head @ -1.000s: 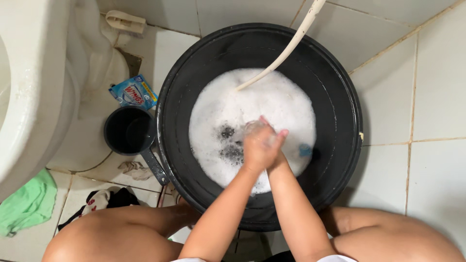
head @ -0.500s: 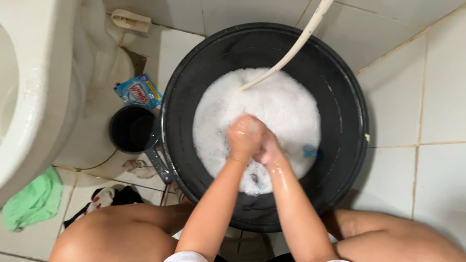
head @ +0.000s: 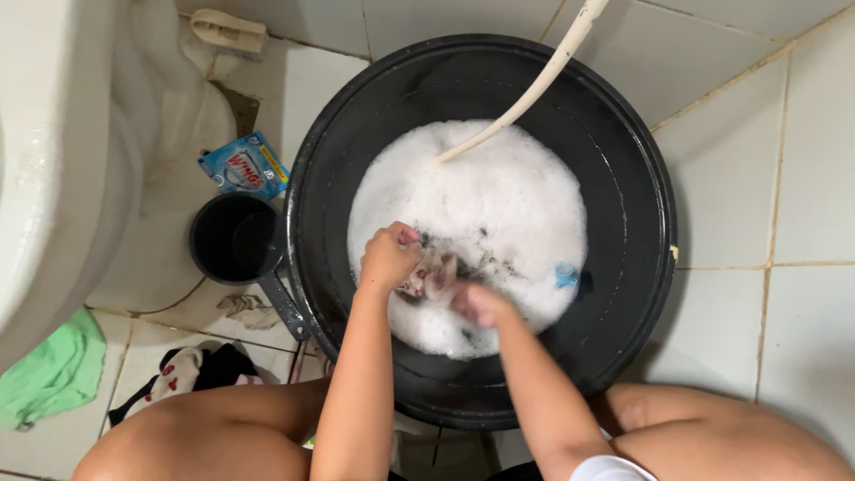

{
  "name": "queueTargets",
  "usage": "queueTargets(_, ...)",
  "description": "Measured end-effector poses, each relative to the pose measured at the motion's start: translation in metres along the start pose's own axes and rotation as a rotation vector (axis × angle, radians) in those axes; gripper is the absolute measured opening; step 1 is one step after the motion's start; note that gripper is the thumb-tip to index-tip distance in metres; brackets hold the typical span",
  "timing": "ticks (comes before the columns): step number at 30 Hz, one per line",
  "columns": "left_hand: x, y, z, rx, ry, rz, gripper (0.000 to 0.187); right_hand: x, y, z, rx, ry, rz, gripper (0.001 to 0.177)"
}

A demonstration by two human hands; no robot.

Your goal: The person washes clothes by hand, scrubbing, rubbing, and wringing various garments in a tub of soapy water.

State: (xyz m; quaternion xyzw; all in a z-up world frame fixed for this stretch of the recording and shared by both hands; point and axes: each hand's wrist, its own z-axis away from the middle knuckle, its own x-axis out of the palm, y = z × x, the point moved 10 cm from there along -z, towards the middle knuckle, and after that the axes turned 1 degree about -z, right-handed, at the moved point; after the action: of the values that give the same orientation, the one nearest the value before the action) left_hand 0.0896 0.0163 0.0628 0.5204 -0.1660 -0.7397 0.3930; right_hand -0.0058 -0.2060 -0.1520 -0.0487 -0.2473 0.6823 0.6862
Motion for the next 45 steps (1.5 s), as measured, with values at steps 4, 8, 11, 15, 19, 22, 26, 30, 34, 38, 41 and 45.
queueTargets(4,0.017,-0.001,0.000,0.024,-0.131,0.019,0.024,-0.044,0.036,-0.041,0.014,0.240,0.209,0.048)
queueTargets(8,0.017,-0.012,0.001,-0.012,-0.114,-0.056,0.024,-0.072,0.002,-0.026,0.006,0.581,0.945,0.049)
queueTargets(11,0.029,-0.002,0.008,0.025,-0.209,0.062,0.031,-0.011,-0.020,-0.003,0.062,0.201,1.124,0.050)
queueTargets(15,0.053,-0.016,0.013,0.002,-0.391,0.079,0.058,0.055,-0.087,0.080,-0.001,0.012,1.125,0.051)
queueTargets(19,0.099,-0.015,0.000,0.271,-0.413,0.478,0.094,0.106,-0.177,0.193,-0.452,0.034,1.148,0.047)
queueTargets(22,0.117,-0.042,-0.012,0.202,-0.377,0.681,0.076,0.125,-0.208,0.268,-0.802,-0.127,0.933,0.046)
queueTargets(26,0.075,-0.041,-0.020,0.048,-0.302,1.068,0.062,0.071,-0.215,0.261,-0.692,-0.146,0.522,0.042)
queueTargets(30,0.022,0.046,0.014,0.073,-0.378,1.739,0.057,-0.011,-0.199,0.169,-0.621,0.147,-0.052,0.041)
queueTargets(34,0.044,0.096,0.050,-0.029,-0.110,0.880,0.046,0.060,-0.175,0.112,-1.005,-0.571,-0.039,0.044)
queueTargets(38,0.020,0.153,0.098,0.755,0.430,0.282,0.029,0.072,-0.136,0.098,-0.623,-0.577,-0.409,0.045)
queueTargets(41,0.020,0.101,0.050,0.390,0.373,0.394,0.013,0.142,-0.146,0.168,-0.219,-1.480,-0.837,0.033)
queueTargets(45,0.016,0.081,0.039,0.277,0.407,0.412,0.006,0.092,-0.146,0.109,-0.487,-0.275,-0.354,0.028)
